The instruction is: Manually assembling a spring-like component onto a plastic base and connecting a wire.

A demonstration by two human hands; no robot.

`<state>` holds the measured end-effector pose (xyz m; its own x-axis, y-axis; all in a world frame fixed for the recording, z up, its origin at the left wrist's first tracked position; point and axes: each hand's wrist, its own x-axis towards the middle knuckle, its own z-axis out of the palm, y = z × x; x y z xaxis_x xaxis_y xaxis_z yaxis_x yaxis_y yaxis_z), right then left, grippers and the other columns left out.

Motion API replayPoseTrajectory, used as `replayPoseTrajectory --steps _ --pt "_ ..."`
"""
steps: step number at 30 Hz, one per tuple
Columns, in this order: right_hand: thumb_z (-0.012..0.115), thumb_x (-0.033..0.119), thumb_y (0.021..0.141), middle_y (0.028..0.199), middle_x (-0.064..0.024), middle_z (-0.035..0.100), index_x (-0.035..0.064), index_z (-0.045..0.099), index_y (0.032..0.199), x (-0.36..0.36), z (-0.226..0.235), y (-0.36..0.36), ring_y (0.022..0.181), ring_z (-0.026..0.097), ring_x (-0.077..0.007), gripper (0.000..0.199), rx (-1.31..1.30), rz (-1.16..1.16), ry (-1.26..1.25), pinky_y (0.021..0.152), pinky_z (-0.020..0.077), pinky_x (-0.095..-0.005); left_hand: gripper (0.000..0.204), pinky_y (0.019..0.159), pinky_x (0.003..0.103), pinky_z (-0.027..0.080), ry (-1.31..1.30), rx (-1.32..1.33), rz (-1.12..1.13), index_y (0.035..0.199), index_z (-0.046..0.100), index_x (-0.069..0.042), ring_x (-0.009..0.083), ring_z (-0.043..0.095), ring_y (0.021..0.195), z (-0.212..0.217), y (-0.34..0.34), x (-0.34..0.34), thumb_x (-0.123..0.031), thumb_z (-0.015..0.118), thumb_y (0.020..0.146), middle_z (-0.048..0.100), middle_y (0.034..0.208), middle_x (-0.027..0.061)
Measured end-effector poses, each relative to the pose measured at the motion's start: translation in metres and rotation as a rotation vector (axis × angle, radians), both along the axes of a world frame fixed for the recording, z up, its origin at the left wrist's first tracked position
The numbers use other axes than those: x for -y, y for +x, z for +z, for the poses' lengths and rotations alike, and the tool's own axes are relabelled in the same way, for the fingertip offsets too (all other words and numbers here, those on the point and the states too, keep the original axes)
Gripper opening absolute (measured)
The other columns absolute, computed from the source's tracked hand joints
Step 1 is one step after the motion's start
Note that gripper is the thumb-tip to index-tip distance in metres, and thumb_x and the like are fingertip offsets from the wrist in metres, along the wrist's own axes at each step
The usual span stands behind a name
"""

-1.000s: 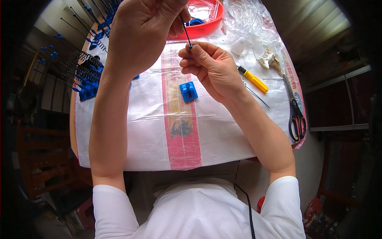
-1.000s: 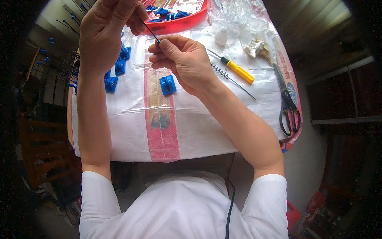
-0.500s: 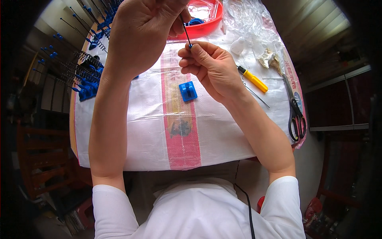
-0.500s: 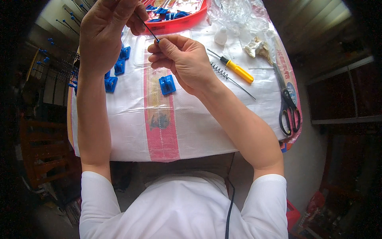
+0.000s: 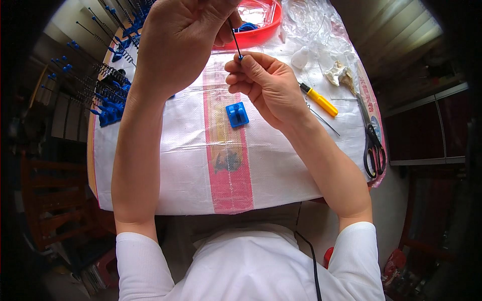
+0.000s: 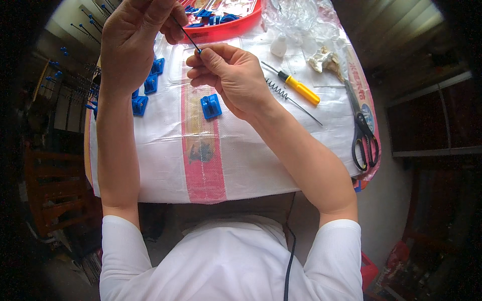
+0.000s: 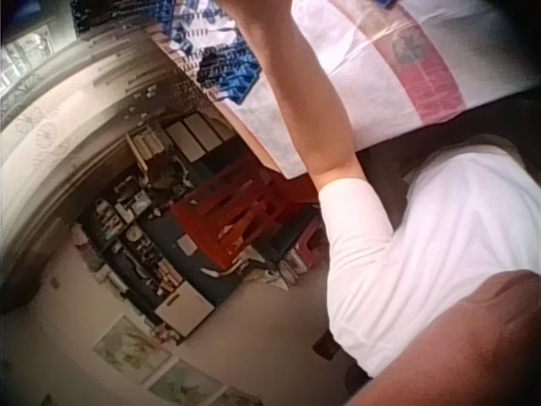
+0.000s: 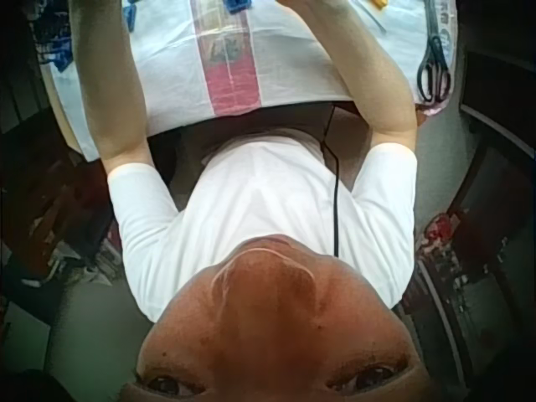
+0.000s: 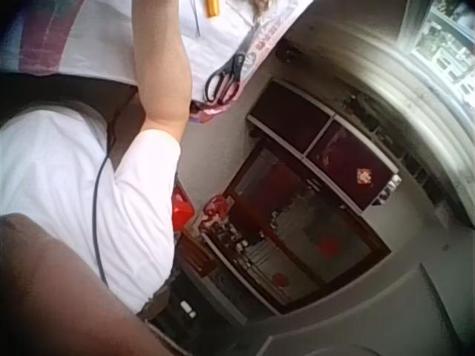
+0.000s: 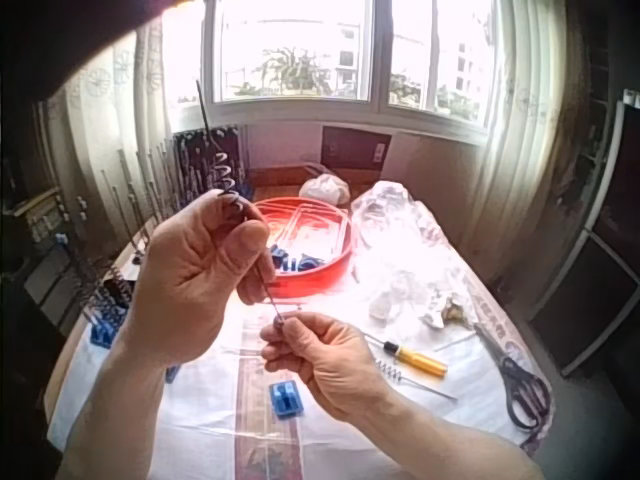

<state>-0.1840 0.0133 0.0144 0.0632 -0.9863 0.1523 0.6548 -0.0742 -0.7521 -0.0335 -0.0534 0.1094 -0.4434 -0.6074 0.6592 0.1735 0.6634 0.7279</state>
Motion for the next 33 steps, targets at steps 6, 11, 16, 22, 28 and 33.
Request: replayPoseTrajectory --steps 6,11,16,22,28,33 --pt "0.06 0.018 0.098 0.1 -0.0158 0.071 -0.0012 0.066 0.109 -0.0005 0.0004 0.0001 0.086 0.071 -0.0203 0.023 -0.008 -0.005 0.0 0.077 0.061 -0.0325 0.027 0.054 0.02 0.045 0.006 0.011 0.005 0.093 0.056 -0.003 0.0056 0.054 0.059 0.0 -0.0008 -0.0007 -0.029 0.056 0.101 0.061 0.07 0.0014" --pt "0.06 0.018 0.098 0.1 -0.0154 0.071 -0.0008 0.066 0.108 -0.0006 -0.0006 -0.0005 0.086 0.071 -0.0203 0.023 -0.006 0.002 -0.003 0.077 0.061 -0.0324 0.027 0.053 0.02 0.045 -0.011 -0.001 0.008 0.093 0.056 -0.003 0.0057 0.054 0.059 -0.0003 -0.0005 -0.0007 -0.028 0.055 0.101 0.061 0.07 0.0015" --pt "0.06 0.018 0.098 0.1 -0.0154 0.071 -0.0007 0.066 0.108 -0.0008 0.0007 0.0 0.086 0.072 -0.0204 0.023 -0.001 0.0 -0.002 0.077 0.0612 -0.0324 0.026 0.054 0.02 0.045 0.006 0.002 -0.005 0.094 0.057 -0.003 0.0059 0.055 0.059 -0.0009 -0.0005 0.0 -0.028 0.055 0.101 0.061 0.071 0.0018" --pt "0.06 0.015 0.097 0.098 -0.0189 0.07 -0.0039 0.064 0.109 -0.0013 0.0012 0.0018 0.083 0.072 -0.0243 0.023 0.041 -0.033 0.026 0.073 0.0627 -0.0349 0.024 0.055 0.021 0.046 0.041 -0.043 -0.066 0.094 0.057 -0.002 0.0068 0.056 0.06 -0.0053 -0.0014 0.0055 -0.026 0.056 0.101 0.062 0.072 0.0023" --pt "0.06 0.016 0.097 0.097 -0.0178 0.07 -0.0034 0.064 0.109 -0.0016 -0.001 0.0013 0.083 0.072 -0.0237 0.023 0.039 -0.04 0.046 0.073 0.0625 -0.0337 0.021 0.055 0.021 0.047 0.052 -0.009 -0.034 0.093 0.058 -0.003 0.007 0.056 0.06 -0.0062 -0.0028 0.0038 -0.022 0.057 0.101 0.062 0.072 0.0026" --pt "0.06 0.017 0.097 0.1 -0.0148 0.07 -0.0013 0.065 0.108 -0.0021 -0.0024 0.0001 0.086 0.071 -0.0201 0.022 0.041 -0.001 0.032 0.076 0.061 -0.0309 0.02 0.055 0.021 0.047 0.056 -0.003 -0.036 0.092 0.058 -0.003 0.0067 0.055 0.06 -0.0077 -0.0034 0.0047 -0.021 0.058 0.101 0.062 0.072 0.002"
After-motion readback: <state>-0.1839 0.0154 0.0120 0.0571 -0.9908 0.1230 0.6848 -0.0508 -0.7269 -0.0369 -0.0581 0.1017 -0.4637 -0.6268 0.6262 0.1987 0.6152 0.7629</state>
